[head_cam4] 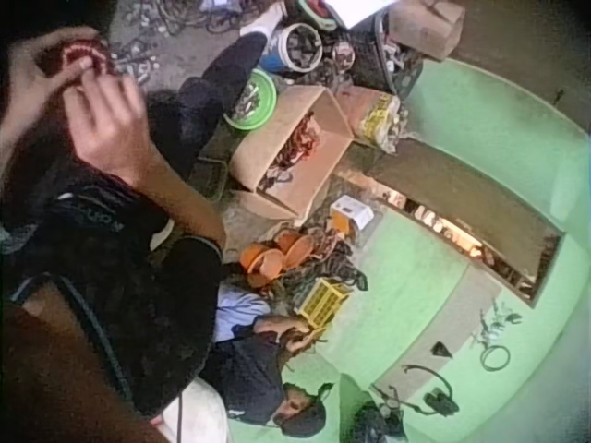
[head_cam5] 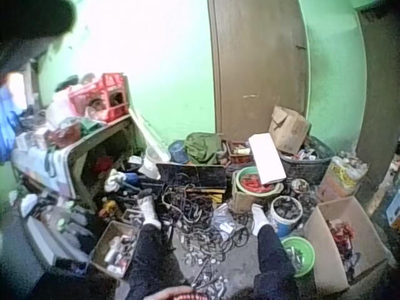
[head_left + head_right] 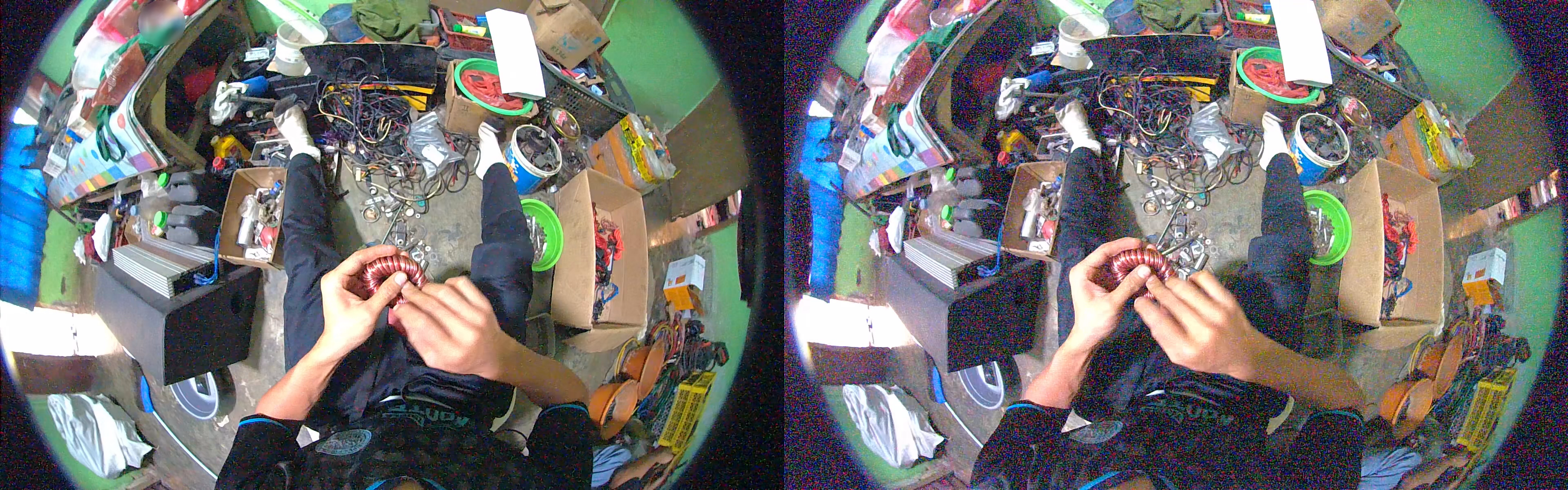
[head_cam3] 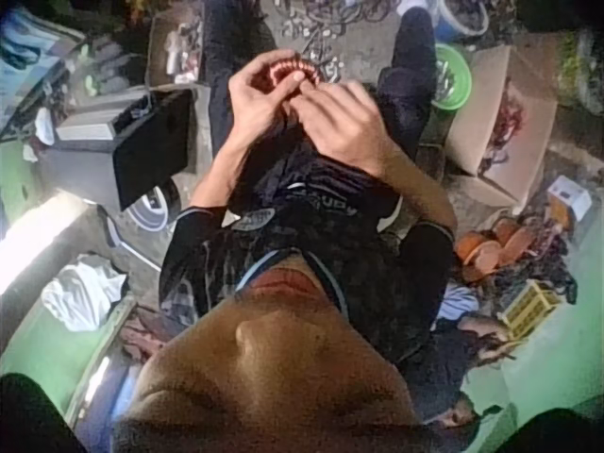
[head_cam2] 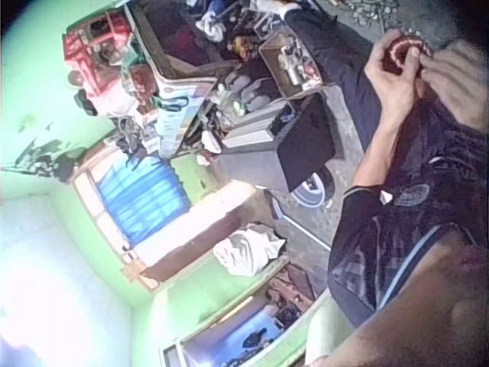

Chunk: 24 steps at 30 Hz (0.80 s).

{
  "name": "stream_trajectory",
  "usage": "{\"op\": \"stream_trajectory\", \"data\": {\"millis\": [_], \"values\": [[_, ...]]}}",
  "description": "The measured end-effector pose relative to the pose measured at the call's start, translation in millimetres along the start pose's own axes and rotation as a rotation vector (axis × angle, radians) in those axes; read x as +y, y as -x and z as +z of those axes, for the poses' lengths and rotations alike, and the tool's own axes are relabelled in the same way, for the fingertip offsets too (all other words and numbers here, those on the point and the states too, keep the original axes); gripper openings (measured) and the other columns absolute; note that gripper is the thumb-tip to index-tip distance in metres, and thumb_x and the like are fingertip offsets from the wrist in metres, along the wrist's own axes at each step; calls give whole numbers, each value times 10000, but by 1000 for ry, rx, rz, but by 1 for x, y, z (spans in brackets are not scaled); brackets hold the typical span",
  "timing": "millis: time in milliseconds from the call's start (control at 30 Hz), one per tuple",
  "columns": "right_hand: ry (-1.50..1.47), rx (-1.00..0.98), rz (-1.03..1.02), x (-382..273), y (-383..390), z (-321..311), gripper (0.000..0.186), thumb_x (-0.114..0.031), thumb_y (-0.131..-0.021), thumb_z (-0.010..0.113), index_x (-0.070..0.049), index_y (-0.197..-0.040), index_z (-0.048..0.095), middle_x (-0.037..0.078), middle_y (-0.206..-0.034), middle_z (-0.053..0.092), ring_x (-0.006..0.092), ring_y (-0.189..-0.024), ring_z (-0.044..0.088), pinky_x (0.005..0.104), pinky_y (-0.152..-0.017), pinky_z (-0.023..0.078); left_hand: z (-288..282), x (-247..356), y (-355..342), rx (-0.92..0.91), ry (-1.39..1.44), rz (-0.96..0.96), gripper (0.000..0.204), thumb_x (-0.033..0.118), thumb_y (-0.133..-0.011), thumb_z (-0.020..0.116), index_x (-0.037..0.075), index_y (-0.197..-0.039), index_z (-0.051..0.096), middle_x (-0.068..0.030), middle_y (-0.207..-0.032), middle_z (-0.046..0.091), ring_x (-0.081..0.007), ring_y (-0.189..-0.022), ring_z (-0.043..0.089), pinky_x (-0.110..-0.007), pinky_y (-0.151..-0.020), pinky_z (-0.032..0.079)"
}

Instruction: The person sits on the floor and winds a red insulated wire around a small cylindrical core to form a coil. They use both hands to wrap the wire tightly and repeatedly. After winding, they place the finished coil on the floor and pick up a bundle of other wires.

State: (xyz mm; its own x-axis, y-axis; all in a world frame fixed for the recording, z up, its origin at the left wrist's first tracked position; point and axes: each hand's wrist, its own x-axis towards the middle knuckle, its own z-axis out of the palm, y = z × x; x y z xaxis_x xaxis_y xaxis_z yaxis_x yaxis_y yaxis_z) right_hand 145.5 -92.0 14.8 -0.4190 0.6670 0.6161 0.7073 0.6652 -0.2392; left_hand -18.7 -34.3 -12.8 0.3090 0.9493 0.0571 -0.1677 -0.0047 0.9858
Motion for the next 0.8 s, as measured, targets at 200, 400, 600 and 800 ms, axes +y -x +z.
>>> {"op": "stream_trajectory", "data": {"millis": [200, 400, 600, 800], "values": [[-753, 127, 713, 17, -4, 3, 460, -31, -705, 790, -47, -1091, 540, 95, -992, 634, 184, -909, 645, 313, -789, 520, 0, 5, 0, -71, -10, 100, 321, -3, -813, 724, -40, -1115, 619, -128, -1047, 672, -190, -981, 638, -319, -880, 512], [-949, 3, 775, 28, 2, 17, 540, -30, -712, 767, -60, -1167, 477, 79, -963, 640, 142, -879, 648, 302, -765, 522, -7, -10, -13, -202, -213, 390, 321, 23, -743, 774, -10, -1045, 668, -135, -1029, 673, -246, -1025, 612, -361, -879, 485], [-497, -21, 649, 15, -3, 24, 477, -76, -752, 708, -46, -1159, 462, 182, -905, 627, 342, -792, 670, 426, -669, 534, -2, 0, -9, -164, -391, 395, 323, 7, -731, 768, -26, -1031, 653, -137, -1005, 654, -252, -973, 634, -325, -848, 502], [-476, 31, 701, 8, -3, 42, 482, -93, -779, 697, -23, -1181, 441, 192, -943, 623, 372, -801, 656, 439, -683, 527, -8, -2, -13, -156, -462, 472, 267, -60, -719, 719, -38, -973, 639, -156, -979, 659, -261, -910, 655, -324, -801, 523]]}}
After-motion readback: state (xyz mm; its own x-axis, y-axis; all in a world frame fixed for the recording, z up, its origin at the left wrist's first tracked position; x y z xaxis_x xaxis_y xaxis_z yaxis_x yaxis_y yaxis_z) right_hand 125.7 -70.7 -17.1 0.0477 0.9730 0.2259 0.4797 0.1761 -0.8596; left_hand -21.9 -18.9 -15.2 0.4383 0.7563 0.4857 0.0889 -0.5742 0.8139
